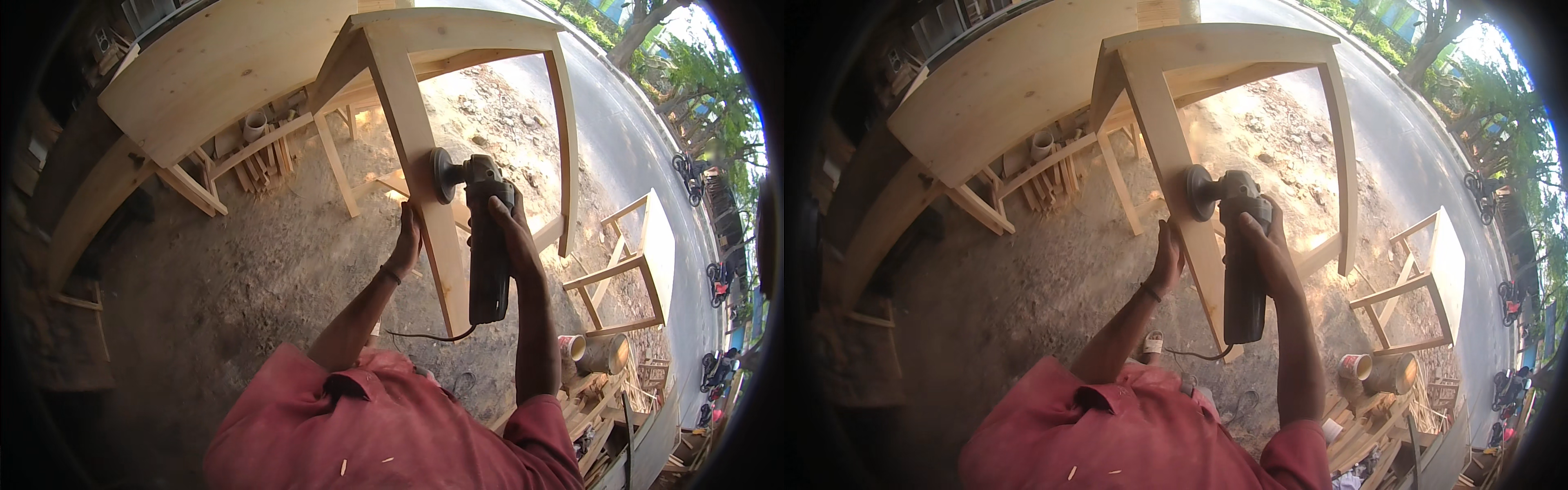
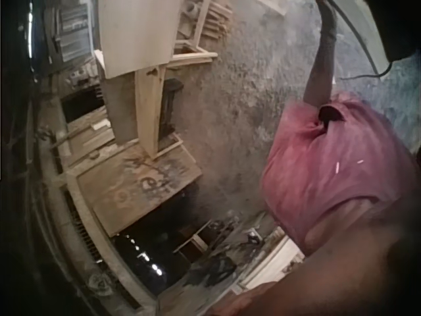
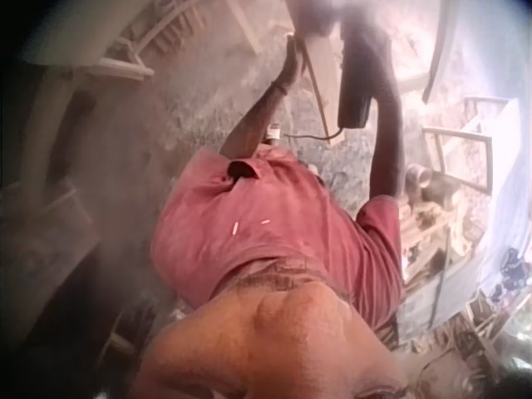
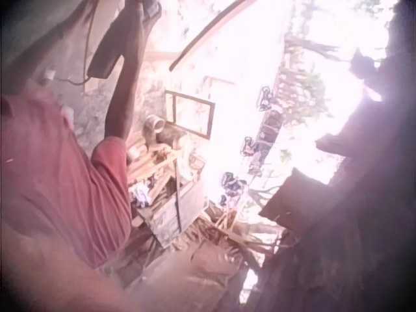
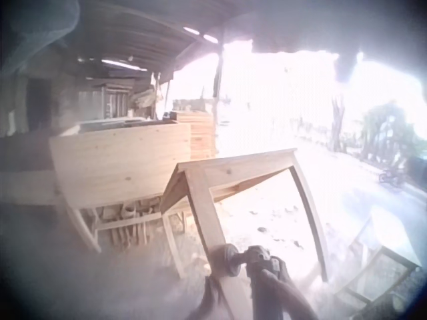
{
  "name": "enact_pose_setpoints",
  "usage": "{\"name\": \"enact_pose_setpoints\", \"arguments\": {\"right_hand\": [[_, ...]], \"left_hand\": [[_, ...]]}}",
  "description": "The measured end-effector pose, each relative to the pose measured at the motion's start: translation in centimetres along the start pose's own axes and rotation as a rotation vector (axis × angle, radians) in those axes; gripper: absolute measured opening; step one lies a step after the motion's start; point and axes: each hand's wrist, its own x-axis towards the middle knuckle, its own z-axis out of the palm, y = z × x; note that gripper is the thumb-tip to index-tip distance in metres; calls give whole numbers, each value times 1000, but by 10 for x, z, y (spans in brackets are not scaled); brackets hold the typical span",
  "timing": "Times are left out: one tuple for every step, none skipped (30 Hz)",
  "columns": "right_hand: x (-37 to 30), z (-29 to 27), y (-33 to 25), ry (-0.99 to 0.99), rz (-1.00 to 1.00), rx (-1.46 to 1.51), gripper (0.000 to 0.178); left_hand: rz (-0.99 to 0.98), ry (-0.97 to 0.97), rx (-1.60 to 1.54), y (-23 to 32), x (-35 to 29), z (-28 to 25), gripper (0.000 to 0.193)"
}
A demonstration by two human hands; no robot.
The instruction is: The person picks up a wooden table frame and uses an angle grinder with a sanding disc to smooth the edges and joints of the wood.
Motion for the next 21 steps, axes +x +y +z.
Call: {"name": "enact_pose_setpoints", "arguments": {"right_hand": [[-9,-2,6,1,10,2,60],[-18,-5,12,7,21,8,62],[-25,-10,21,0,13,7,69],[-33,-14,29,2,15,5,70],[-42,-20,36,10,15,6,71],[-50,-23,41,9,15,3,72],[-59,-26,46,32,33,12,74],[-65,-29,52,35,36,14,74],[-70,-31,61,35,41,16,74],[-76,-33,68,35,46,19,74],[-81,-37,78,53,54,27,74],[-87,-39,85,69,60,33,74],[-93,-42,92,85,66,39,74],[-97,-44,99,97,57,33,74],[-101,-47,107,115,47,25,74],[-105,-51,116,133,37,16,75],[-109,-55,124,133,29,-7,75],[-112,-59,133,134,20,-30,75],[-115,-63,140,133,18,-44,76],[-119,-67,148,135,15,-59,76],[-122,-70,154,136,17,-64,76]], "left_hand": [[13,21,2,-6,0,-6,80],[6,24,-16,-4,-1,-6,79],[-3,25,-37,-1,-1,-2,78],[-13,26,-58,3,-2,1,77],[-3,-49,-70,11,-3,8,74],[-25,-29,-66,15,-5,11,73],[-48,-10,-62,17,-6,15,73],[-64,12,-56,20,-6,16,73],[-88,64,-51,11,-3,4,69],[-73,45,-73,3,2,-8,67],[-68,20,-95,0,7,-10,65],[-61,-3,-118,4,10,-4,64],[-28,-16,-50,8,12,2,68],[-37,-51,-30,15,12,6,71],[-48,-89,-14,20,13,8,74],[-58,-128,1,20,16,9,77],[-56,-94,7,17,21,9,89],[-65,-96,-48,13,22,9,90],[-73,-98,-103,10,22,7,91],[-82,-100,-159,8,22,8,93],[-84,-88,-163,6,22,9,94]]}}
